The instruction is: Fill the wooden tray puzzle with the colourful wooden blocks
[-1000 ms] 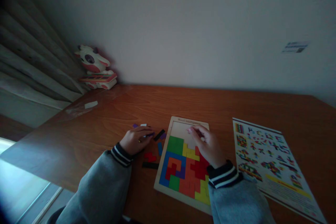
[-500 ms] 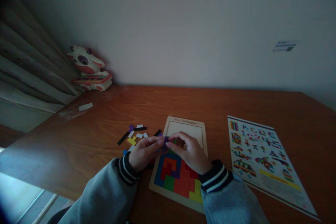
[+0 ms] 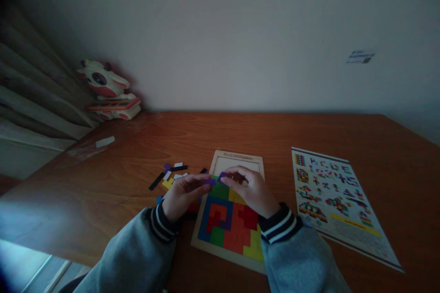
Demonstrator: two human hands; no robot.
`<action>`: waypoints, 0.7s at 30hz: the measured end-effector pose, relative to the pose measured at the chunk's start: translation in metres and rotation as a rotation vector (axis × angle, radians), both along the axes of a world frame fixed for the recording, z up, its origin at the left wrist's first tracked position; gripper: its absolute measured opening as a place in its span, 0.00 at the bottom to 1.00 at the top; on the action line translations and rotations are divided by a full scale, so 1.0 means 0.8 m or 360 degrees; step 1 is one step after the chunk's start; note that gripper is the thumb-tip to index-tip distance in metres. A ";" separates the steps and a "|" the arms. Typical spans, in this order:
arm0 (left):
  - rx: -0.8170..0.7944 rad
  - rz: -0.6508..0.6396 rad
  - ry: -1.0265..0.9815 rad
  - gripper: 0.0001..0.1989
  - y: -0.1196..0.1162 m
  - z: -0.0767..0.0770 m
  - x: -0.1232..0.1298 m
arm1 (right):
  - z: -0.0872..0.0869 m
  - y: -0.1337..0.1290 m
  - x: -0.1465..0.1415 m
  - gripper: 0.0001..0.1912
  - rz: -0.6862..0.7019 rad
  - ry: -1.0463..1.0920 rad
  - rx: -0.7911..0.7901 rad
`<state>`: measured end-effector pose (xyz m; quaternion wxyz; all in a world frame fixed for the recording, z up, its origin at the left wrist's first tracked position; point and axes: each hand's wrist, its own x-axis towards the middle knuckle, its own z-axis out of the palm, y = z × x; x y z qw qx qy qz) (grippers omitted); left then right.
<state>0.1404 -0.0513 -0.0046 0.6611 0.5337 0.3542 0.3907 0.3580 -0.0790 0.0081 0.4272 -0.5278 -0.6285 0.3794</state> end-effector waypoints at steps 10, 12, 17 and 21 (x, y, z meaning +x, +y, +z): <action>0.0294 0.0069 0.0125 0.15 0.000 0.005 0.000 | -0.042 0.026 0.076 0.21 -0.0671 -0.0195 0.0208; 0.0429 0.0097 0.0275 0.15 0.000 0.005 -0.002 | -0.044 0.025 0.074 0.18 -0.0607 -0.0309 0.0212; 0.1205 0.0040 0.0964 0.09 0.002 -0.001 -0.008 | -0.039 0.019 0.063 0.12 -0.0430 -0.0558 0.0219; 0.1504 -0.0129 0.1141 0.09 0.000 -0.004 -0.007 | -0.038 0.017 0.066 0.11 -0.0368 -0.0683 0.0213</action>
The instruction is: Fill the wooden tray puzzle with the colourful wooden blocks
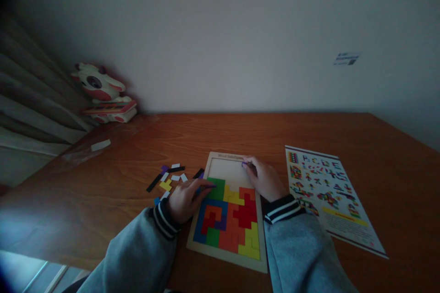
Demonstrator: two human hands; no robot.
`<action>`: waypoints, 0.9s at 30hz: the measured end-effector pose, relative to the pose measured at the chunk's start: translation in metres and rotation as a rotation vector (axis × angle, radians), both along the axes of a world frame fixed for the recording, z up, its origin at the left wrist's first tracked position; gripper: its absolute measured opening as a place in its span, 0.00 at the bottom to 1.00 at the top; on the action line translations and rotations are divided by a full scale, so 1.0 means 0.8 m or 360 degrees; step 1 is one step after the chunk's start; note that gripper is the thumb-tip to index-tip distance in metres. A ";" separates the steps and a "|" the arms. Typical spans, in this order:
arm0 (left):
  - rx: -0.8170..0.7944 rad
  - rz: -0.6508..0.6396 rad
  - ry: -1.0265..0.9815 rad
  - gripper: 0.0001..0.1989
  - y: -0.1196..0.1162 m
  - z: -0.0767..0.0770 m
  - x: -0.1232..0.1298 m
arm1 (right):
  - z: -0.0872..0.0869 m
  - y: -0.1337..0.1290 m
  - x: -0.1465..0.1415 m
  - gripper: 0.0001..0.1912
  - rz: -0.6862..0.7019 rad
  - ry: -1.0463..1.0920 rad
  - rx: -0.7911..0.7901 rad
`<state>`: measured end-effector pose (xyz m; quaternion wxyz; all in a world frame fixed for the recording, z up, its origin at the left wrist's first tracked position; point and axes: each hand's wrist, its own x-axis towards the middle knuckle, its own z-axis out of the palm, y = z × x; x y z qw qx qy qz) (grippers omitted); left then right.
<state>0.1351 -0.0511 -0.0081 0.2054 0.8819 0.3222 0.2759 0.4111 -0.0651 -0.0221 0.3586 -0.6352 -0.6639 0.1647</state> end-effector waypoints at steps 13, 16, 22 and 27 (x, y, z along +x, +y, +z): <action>0.0412 -0.0105 0.0235 0.06 0.036 0.013 -0.070 | -0.018 0.003 0.047 0.08 0.0107 -0.0118 0.0011; 0.0342 -0.0296 0.0323 0.05 0.030 0.013 -0.067 | -0.017 0.002 0.051 0.08 0.0127 -0.0130 0.0009; 0.0208 -0.0415 0.0336 0.06 0.026 0.014 -0.064 | -0.017 0.000 0.062 0.09 0.0125 -0.0128 -0.0026; 0.0184 -0.0350 0.0258 0.07 0.038 0.013 -0.084 | -0.021 -0.003 0.063 0.08 0.0109 -0.0197 -0.0003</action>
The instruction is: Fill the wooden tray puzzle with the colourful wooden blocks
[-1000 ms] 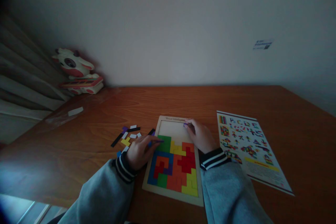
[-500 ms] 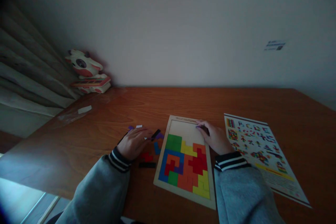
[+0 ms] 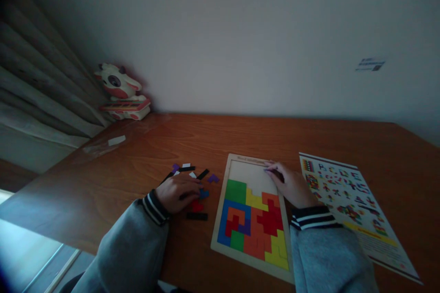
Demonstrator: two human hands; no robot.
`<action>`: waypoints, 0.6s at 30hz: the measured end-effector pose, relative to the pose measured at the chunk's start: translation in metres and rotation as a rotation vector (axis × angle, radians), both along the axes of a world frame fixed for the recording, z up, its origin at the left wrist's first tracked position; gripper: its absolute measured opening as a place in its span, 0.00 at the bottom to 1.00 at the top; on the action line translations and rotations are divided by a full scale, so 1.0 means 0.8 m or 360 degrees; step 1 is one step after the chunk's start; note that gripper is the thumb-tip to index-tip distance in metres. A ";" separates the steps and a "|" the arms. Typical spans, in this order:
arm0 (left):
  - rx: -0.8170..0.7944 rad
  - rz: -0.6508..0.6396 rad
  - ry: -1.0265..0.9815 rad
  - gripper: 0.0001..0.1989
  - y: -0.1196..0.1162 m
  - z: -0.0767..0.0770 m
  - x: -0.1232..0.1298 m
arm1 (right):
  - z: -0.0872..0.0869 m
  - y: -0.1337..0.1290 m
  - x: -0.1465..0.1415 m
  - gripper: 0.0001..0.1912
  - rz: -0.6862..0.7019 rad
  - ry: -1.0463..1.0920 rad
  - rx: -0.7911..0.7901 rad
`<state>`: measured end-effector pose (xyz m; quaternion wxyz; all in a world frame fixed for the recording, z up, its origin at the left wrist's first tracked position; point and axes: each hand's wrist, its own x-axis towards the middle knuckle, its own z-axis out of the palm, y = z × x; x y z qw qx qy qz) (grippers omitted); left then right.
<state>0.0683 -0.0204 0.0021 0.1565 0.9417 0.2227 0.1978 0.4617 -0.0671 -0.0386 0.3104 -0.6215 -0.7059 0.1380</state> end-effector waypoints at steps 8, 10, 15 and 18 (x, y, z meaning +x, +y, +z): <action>0.0063 0.0143 0.0011 0.06 0.006 0.005 -0.012 | -0.008 0.005 -0.023 0.09 0.0027 -0.0048 0.0079; 0.0035 0.0175 0.0021 0.09 -0.004 0.001 0.005 | -0.009 0.006 -0.024 0.08 0.0045 -0.0038 0.0095; -0.0024 0.0210 0.0156 0.18 -0.020 -0.015 0.029 | -0.006 0.004 -0.024 0.08 0.0051 -0.0028 0.0067; 0.0004 0.0234 0.0118 0.16 -0.013 -0.012 0.014 | -0.004 0.003 -0.026 0.08 0.0036 -0.0048 0.0040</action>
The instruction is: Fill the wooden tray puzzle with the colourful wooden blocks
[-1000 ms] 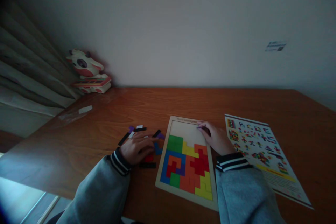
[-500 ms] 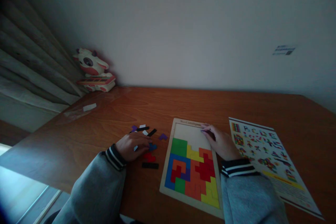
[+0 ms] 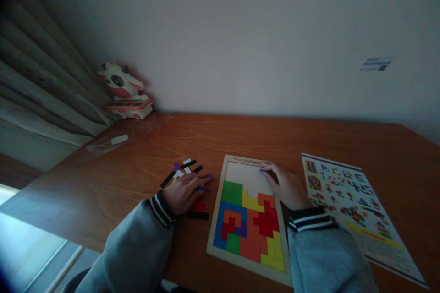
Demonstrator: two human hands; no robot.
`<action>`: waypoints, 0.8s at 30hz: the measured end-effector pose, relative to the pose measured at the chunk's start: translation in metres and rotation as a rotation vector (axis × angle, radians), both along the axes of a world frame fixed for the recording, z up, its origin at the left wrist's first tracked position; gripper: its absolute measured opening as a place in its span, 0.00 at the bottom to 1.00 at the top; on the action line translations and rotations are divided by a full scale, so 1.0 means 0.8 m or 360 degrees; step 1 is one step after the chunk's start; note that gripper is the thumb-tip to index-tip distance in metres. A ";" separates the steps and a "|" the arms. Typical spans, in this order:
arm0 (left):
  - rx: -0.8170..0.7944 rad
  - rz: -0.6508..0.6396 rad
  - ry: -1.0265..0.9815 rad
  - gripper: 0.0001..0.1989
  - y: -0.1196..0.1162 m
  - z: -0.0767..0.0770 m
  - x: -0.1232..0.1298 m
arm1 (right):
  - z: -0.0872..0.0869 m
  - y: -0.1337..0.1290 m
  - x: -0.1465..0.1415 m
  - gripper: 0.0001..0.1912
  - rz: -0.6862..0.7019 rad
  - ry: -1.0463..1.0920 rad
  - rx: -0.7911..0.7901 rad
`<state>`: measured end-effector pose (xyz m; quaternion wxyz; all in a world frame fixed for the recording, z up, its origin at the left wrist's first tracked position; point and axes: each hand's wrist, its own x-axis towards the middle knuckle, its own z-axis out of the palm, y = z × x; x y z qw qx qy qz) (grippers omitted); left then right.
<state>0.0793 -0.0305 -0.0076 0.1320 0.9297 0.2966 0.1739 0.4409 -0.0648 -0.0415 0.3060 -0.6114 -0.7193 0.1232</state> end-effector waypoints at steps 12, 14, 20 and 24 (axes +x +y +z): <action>-0.0015 -0.0160 -0.0048 0.05 -0.026 0.016 0.003 | 0.004 -0.002 -0.005 0.08 -0.0005 -0.0015 0.0021; 0.0055 -0.0140 -0.0069 0.04 -0.027 0.017 0.006 | 0.004 -0.001 -0.004 0.07 -0.0002 -0.0009 0.0012; 0.0256 0.0190 -0.0038 0.04 -0.013 0.028 -0.007 | 0.003 0.000 -0.003 0.07 0.0019 0.0017 0.0029; 0.0206 0.0353 0.0057 0.09 -0.008 0.032 -0.019 | 0.001 0.000 -0.003 0.08 -0.0002 0.0013 0.0016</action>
